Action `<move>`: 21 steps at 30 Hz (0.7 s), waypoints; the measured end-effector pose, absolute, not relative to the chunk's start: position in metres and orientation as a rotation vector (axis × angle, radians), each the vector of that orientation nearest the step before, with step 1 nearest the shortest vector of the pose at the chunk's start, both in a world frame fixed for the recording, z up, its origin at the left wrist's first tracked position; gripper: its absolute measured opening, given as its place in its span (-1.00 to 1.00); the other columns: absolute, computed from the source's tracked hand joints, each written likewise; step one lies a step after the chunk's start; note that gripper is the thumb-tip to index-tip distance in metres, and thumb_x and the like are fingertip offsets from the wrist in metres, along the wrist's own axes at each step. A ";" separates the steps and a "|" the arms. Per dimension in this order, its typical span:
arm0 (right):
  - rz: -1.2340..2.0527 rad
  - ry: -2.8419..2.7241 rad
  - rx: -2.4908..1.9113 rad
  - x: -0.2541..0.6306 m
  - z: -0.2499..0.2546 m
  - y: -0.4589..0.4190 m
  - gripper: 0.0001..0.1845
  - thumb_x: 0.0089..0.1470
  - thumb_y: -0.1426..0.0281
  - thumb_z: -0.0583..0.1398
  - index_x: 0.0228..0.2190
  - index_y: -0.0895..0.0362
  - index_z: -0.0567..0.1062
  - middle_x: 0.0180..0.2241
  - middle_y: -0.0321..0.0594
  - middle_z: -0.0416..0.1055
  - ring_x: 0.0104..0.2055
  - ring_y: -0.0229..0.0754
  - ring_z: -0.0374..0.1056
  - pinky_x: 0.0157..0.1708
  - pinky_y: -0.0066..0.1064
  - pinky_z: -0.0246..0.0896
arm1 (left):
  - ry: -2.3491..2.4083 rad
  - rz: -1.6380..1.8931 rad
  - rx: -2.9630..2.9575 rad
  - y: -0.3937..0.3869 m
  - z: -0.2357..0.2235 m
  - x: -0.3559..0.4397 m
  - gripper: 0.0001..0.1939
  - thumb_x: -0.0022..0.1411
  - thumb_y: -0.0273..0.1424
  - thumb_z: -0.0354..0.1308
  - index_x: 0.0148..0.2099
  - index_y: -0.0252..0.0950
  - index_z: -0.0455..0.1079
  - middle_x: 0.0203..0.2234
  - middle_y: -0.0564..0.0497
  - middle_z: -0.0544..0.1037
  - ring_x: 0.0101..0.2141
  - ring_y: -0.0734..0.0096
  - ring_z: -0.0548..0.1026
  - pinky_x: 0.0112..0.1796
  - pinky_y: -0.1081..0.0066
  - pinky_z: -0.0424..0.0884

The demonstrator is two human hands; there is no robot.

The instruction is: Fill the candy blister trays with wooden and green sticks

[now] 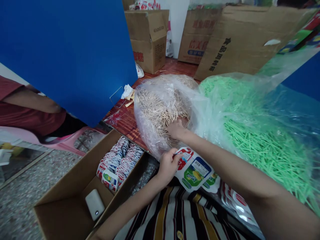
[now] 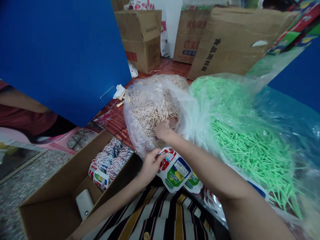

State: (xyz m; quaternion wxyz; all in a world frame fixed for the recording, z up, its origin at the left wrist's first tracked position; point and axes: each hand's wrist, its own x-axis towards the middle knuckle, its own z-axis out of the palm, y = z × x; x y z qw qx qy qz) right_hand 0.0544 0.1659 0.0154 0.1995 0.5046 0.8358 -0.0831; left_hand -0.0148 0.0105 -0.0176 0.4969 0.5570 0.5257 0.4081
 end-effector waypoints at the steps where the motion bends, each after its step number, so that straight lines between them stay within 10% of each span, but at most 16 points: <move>1: -0.231 2.298 1.404 0.055 0.018 0.166 -0.74 0.09 0.43 0.19 -0.18 0.33 0.49 -0.12 0.16 0.43 -0.01 0.12 0.34 -0.02 0.08 0.16 | 1.278 0.987 1.355 0.010 -0.017 -0.015 -0.80 0.22 -0.29 0.05 -0.40 -0.29 0.33 -0.60 0.12 0.37 -0.52 0.46 0.32 -0.47 0.50 0.23; 5: -0.284 2.193 1.346 0.064 0.026 0.168 -0.65 0.17 0.28 0.15 -0.06 0.20 0.38 -0.06 -0.12 0.37 -0.09 -0.14 0.36 -0.12 -0.16 0.33 | 1.303 1.011 1.406 0.010 -0.011 -0.020 -0.80 0.23 -0.34 0.04 -0.42 -0.29 0.32 -0.58 0.11 0.35 -0.48 0.45 0.32 -0.39 0.47 0.24; 12: -0.360 2.344 1.311 0.068 0.021 0.170 -0.71 -0.07 0.46 0.28 -0.24 0.31 0.55 -0.19 0.09 0.51 -0.10 0.03 0.42 -0.13 -0.31 0.26 | 1.310 1.150 1.540 0.018 -0.002 -0.025 -0.82 0.23 -0.44 0.04 -0.44 -0.30 0.33 -0.37 0.02 0.37 -0.29 0.38 0.37 -0.19 0.40 0.28; 21: -0.628 2.641 1.382 0.104 0.010 0.176 -0.77 0.01 0.40 0.18 -0.27 0.23 0.54 -0.32 -0.13 0.54 -0.30 -0.17 0.42 -0.33 -0.52 0.21 | 1.301 1.182 1.513 0.019 -0.005 -0.027 -0.84 0.22 -0.46 0.04 -0.41 -0.30 0.36 -0.31 -0.01 0.39 -0.23 0.35 0.39 -0.13 0.37 0.29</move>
